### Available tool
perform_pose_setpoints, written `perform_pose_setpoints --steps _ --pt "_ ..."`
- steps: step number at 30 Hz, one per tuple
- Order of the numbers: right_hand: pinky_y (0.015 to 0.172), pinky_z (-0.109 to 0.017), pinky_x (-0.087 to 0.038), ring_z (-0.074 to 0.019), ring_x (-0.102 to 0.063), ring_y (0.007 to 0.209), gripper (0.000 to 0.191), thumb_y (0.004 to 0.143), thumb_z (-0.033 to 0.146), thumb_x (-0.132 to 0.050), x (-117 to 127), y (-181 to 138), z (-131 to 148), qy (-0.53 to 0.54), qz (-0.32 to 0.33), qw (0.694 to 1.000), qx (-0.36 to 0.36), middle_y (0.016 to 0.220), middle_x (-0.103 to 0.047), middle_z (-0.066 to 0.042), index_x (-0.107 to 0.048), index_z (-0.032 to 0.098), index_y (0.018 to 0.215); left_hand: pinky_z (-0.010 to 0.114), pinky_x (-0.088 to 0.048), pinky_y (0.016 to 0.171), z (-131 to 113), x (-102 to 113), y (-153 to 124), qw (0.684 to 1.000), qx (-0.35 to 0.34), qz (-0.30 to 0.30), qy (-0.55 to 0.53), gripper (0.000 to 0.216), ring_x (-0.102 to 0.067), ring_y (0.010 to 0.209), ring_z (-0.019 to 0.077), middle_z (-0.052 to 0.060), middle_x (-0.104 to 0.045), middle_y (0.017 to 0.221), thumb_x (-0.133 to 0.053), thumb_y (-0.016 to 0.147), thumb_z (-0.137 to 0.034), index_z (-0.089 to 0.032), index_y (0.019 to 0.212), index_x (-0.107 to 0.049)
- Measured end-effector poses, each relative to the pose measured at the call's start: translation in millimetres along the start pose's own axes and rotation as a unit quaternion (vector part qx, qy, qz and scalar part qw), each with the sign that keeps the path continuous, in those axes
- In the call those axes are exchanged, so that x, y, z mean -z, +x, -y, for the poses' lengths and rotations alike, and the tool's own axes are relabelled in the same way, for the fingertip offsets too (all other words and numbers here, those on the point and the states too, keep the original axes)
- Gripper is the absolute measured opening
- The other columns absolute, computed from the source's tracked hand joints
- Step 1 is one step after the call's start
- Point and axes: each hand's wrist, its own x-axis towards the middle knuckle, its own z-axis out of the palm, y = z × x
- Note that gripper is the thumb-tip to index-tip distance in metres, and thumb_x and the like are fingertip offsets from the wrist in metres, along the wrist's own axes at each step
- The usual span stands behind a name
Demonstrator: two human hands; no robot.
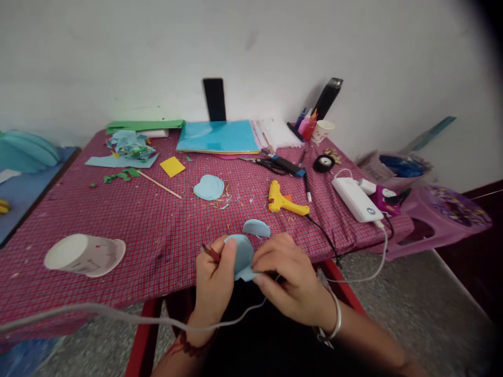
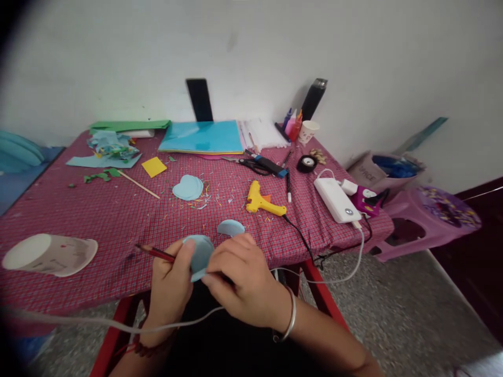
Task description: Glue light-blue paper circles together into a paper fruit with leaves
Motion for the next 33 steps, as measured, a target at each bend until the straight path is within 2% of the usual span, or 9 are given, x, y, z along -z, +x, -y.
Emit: perform_pose_setpoints --steps 3,5,7,12,17,27,33 --pt "0.067 -0.033 -0.041 -0.0144 -0.053 0.071 0.011 0.090 0.020 -0.058 -5 3 -3 0.042 -0.018 0.996 -0.071 0.072 -0.058 0.001 -0.054 0.022 0.079 0.026 -0.049 0.074 1 -2 -4 1.000 -0.017 0.018 -0.001 0.022 -0.062 0.080 0.0161 0.001 -0.071 0.083 -0.060 0.088 -0.039 -0.022 0.090 -0.074" --pt "0.066 -0.031 -0.042 -0.0137 -0.052 0.070 0.014 0.090 0.021 -0.057 -7 4 -5 0.049 -0.026 0.993 -0.108 0.071 -0.056 0.002 -0.053 0.021 0.076 0.031 -0.050 0.084 3 -3 -6 0.999 -0.015 0.025 -0.022 0.028 -0.065 0.093 0.0202 0.004 -0.074 0.097 -0.056 0.090 -0.041 -0.022 0.096 -0.075" --pt "0.065 -0.030 -0.042 -0.0132 -0.052 0.069 0.015 0.089 0.020 -0.058 -8 5 -6 0.055 -0.029 0.990 -0.130 0.071 -0.055 0.002 -0.053 0.021 0.075 0.034 -0.050 0.089 4 -5 -7 0.997 0.003 0.031 -0.066 0.031 -0.065 0.098 0.0225 0.006 -0.074 0.102 -0.054 0.090 -0.043 -0.022 0.097 -0.075" --pt "0.063 -0.028 -0.041 -0.0116 -0.051 0.065 0.017 0.088 0.021 -0.058 -8 5 -10 0.070 -0.025 0.985 -0.153 0.068 -0.054 0.003 -0.052 0.020 0.073 0.036 -0.052 0.088 7 -8 -5 0.987 0.048 0.050 -0.148 0.034 -0.068 0.097 0.0228 0.007 -0.075 0.104 -0.054 0.088 -0.048 -0.022 0.097 -0.075" --pt "0.064 -0.028 -0.042 -0.0119 -0.052 0.067 0.017 0.089 0.022 -0.058 -9 5 -11 0.075 -0.015 0.984 -0.159 0.070 -0.055 0.003 -0.053 0.020 0.073 0.039 -0.046 0.100 15 -7 -4 0.986 0.057 0.059 -0.148 0.031 -0.062 0.113 0.0238 0.008 -0.070 0.116 -0.055 0.090 -0.044 -0.023 0.102 -0.074" --pt "0.063 -0.028 -0.041 -0.0121 -0.051 0.066 0.019 0.089 0.023 -0.058 -9 9 -11 0.067 -0.009 0.984 -0.166 0.069 -0.055 0.003 -0.051 0.021 0.072 0.041 -0.042 0.105 20 -5 -6 0.987 0.045 0.062 -0.141 0.031 -0.058 0.118 0.0252 0.008 -0.068 0.121 -0.054 0.091 -0.042 -0.022 0.107 -0.073" --pt "0.062 -0.028 -0.039 -0.0121 -0.050 0.066 0.020 0.086 0.019 -0.060 -11 10 -9 0.038 -0.025 0.987 -0.155 0.067 -0.052 0.004 -0.049 0.021 0.069 0.040 -0.040 0.106 24 -4 -6 0.990 0.002 0.069 -0.120 0.028 -0.059 0.117 0.0241 0.007 -0.067 0.122 -0.055 0.091 -0.038 -0.023 0.107 -0.073"
